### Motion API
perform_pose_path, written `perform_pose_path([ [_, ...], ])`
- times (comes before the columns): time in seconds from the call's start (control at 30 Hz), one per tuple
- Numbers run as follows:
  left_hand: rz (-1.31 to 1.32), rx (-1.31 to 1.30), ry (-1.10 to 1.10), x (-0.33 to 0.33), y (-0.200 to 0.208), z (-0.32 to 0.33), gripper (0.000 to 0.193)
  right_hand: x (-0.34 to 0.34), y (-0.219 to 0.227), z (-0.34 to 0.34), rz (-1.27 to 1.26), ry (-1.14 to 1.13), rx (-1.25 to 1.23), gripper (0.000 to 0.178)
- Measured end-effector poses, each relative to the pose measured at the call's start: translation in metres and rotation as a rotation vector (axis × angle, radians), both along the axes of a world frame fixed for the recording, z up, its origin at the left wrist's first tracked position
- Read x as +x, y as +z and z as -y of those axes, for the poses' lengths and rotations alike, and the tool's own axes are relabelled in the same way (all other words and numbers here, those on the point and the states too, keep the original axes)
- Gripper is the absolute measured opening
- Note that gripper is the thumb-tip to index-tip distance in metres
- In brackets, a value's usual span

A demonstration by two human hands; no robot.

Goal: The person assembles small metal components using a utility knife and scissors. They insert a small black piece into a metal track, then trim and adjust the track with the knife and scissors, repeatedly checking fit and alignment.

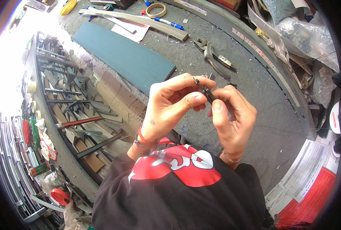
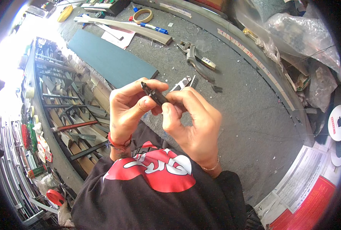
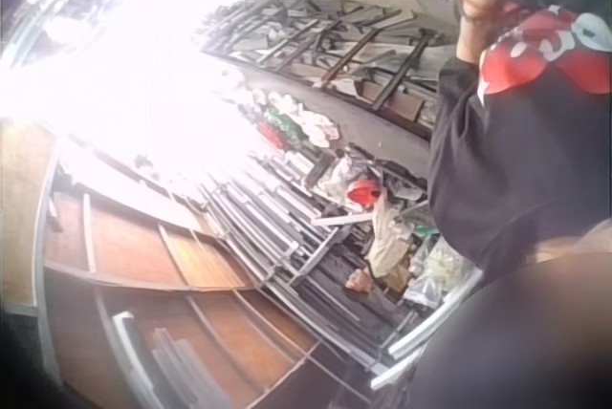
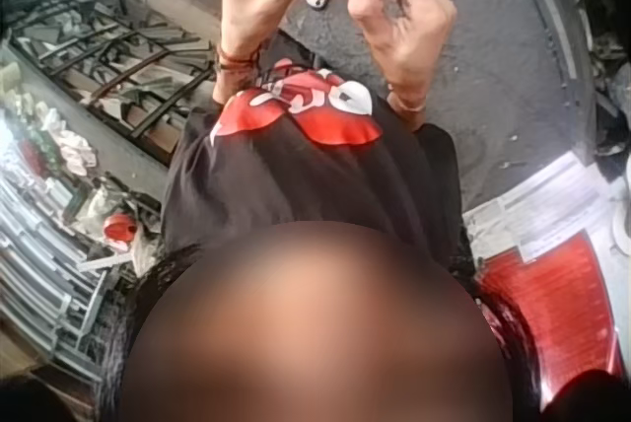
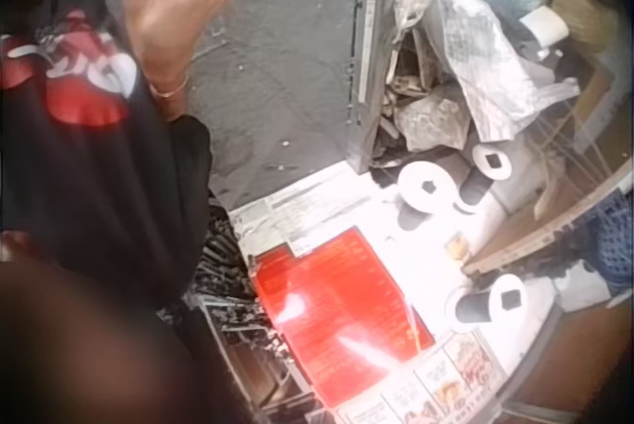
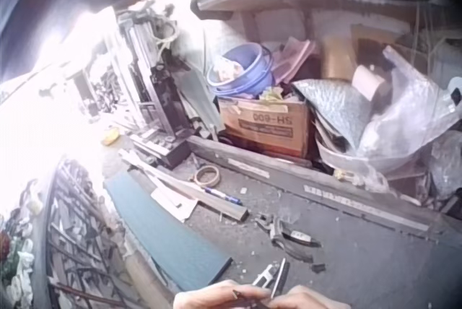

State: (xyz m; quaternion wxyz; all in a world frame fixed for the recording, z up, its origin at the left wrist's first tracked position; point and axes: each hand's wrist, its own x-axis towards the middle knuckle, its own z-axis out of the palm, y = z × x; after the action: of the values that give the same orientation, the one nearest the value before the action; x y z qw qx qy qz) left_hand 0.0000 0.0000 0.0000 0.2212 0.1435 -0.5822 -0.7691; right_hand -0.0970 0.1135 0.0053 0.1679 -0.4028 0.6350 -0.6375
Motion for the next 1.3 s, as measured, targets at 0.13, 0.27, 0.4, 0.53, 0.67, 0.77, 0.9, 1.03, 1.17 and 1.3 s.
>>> perform_pose_path([
  [0.13, -0.058, 0.083, -0.046, -0.003, -0.003, -0.001, 0.020, -0.003, 0.001, -0.003, 0.044, 0.036, 0.005, 0.015],
  [0.27, -0.106, 0.090, -0.088, -0.003, -0.006, 0.001, 0.018, -0.002, 0.003, -0.006, 0.057, 0.064, 0.016, 0.017],
  [0.4, -0.179, 0.076, -0.043, -0.004, -0.011, 0.002, 0.017, -0.002, 0.002, -0.004, -0.172, 0.013, 0.017, 0.017],
  [0.53, -0.230, -0.031, 0.047, -0.007, -0.019, 0.001, 0.018, -0.004, -0.005, 0.003, -0.439, -0.029, -0.004, 0.019],
  [0.67, -0.307, -0.056, 0.077, -0.010, -0.024, -0.001, 0.018, -0.010, -0.008, 0.003, -0.610, -0.017, -0.009, 0.021],
  [0.77, -0.298, -0.074, 0.092, -0.009, -0.026, -0.007, 0.019, -0.011, -0.007, -0.001, -0.705, -0.038, -0.033, 0.022],
  [0.9, -0.257, 0.119, 0.165, -0.014, -0.031, -0.012, 0.022, -0.014, -0.015, 0.010, -0.682, -0.158, -0.047, 0.021],
  [1.03, -0.365, 0.122, 0.221, -0.022, -0.038, -0.014, 0.028, -0.010, -0.024, 0.021, -0.538, -0.216, -0.036, 0.023],
  [1.17, -0.287, 0.101, 0.335, -0.022, -0.041, -0.012, 0.027, -0.010, -0.025, 0.025, -0.575, -0.153, -0.045, 0.031],
  [1.3, -0.261, 0.045, 0.298, -0.016, -0.039, -0.002, 0.023, -0.007, -0.024, 0.025, -0.331, -0.026, -0.040, 0.039],
])
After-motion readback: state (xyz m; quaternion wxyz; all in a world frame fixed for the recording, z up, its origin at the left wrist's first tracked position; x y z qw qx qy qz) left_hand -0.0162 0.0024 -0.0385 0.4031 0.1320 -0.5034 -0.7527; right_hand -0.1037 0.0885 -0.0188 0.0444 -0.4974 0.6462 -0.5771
